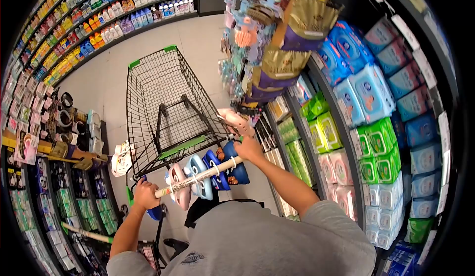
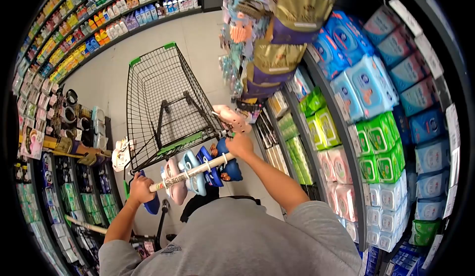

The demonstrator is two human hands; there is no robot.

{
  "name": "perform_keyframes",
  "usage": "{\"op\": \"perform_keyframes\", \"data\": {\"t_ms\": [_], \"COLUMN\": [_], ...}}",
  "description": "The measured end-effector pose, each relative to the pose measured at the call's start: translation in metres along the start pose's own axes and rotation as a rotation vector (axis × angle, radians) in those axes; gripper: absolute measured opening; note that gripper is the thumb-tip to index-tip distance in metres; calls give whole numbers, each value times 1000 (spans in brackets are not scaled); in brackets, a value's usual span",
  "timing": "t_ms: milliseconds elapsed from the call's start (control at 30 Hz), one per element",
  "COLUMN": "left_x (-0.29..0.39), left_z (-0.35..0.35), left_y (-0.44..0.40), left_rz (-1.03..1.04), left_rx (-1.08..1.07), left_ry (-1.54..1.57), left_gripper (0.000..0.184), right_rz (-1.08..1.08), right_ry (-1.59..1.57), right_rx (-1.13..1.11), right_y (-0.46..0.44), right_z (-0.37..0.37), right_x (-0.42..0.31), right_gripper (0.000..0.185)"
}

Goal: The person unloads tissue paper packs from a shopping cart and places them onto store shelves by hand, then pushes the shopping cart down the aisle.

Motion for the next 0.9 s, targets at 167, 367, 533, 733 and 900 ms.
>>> {"op": "perform_keyframes", "data": {"t_ms": [167,367,533,733,900], "left_x": [-73,-148,-204,-262,-302], "left_z": [-21,-52,-76,-94,-112], "left_y": [-53,-115,-173,-241,-293], "left_rz": [7,-3,11,-33,-59], "left_rx": [-81,-57,-64,-125,-172], "left_ry": [-33,-50,-74,-28,-20], "left_gripper": [18,14,15,15,18], "right_rz": [10,20,62,44,35], "right_ry": [-159,-177,-165,-139,-122], "right_rx": [29,55,119,77,105], "right_y": [-52,-111,-163,-241,-312], "right_z": [5,3,-11,-30,-54], "right_x": [-54,-120,-175,-240,-297], "right_gripper": [50,48,44,49,47]}}
Point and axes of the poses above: each hand's wrist, its own y-axis away from the middle knuckle, its own z-axis out of the palm, x = y × z, the point moved 10 cm from there along -y, towards the middle knuckle, and after that the axes turned 1 degree about y, right-handed, at the moved point
